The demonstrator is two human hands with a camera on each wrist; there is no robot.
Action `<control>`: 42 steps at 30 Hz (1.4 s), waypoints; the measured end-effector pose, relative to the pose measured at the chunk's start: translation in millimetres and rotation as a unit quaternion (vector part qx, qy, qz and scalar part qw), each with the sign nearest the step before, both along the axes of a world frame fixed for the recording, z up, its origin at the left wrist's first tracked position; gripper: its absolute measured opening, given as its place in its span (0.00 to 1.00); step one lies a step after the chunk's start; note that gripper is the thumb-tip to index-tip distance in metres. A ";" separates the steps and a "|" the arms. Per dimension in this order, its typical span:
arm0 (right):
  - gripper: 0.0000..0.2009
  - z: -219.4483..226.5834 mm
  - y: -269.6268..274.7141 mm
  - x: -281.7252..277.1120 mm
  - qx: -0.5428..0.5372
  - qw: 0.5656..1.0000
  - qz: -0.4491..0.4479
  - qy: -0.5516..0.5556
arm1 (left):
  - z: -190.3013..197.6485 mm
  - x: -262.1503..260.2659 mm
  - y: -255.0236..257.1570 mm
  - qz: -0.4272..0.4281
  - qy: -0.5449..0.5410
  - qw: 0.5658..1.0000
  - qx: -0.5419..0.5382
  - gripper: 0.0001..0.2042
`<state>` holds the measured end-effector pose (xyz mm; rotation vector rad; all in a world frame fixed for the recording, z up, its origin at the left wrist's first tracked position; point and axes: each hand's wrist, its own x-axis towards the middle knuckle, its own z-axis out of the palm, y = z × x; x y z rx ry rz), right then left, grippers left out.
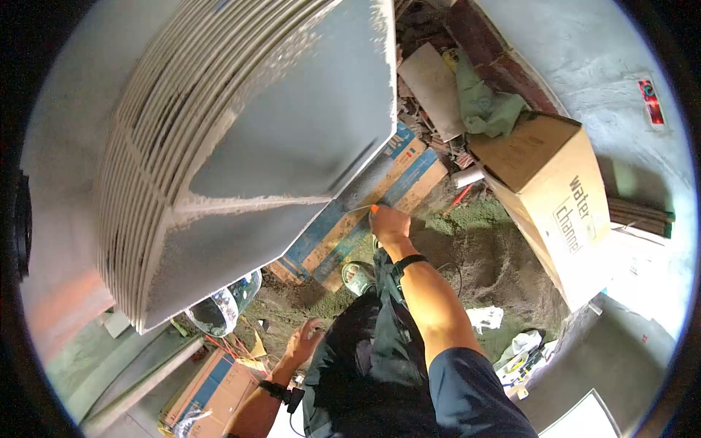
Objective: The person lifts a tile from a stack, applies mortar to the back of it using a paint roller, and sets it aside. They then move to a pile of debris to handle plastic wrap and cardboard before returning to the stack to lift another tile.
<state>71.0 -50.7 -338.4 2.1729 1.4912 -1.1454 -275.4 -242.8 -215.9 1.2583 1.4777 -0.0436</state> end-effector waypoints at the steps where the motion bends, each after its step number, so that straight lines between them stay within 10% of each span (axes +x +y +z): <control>1: 0.15 -13.7 -7.3 -0.9 0.013 1.000 -0.009 -0.015 | 3.0 5.6 -7.1 -0.104 0.029 0.994 -0.006 0.22; 5: 0.14 -68.7 -28.0 -6.9 0.047 0.998 0.015 -0.044 | -41.9 4.1 -64.3 -0.225 -0.055 0.972 0.035 0.23; 23: 0.12 -172.4 1.4 -75.1 0.061 0.995 0.006 -0.084 | -45.2 7.0 -26.9 -0.054 -0.102 0.993 0.034 0.16; 40: 0.16 99.0 -73.3 -29.0 0.150 0.989 -0.002 0.001 | -22.2 35.8 -79.8 -0.157 0.003 0.987 -0.023 0.23; 42: 0.16 141.3 -101.8 -25.2 0.140 0.987 -0.025 0.070 | -30.1 48.4 -94.7 0.181 -0.223 0.946 -0.148 0.26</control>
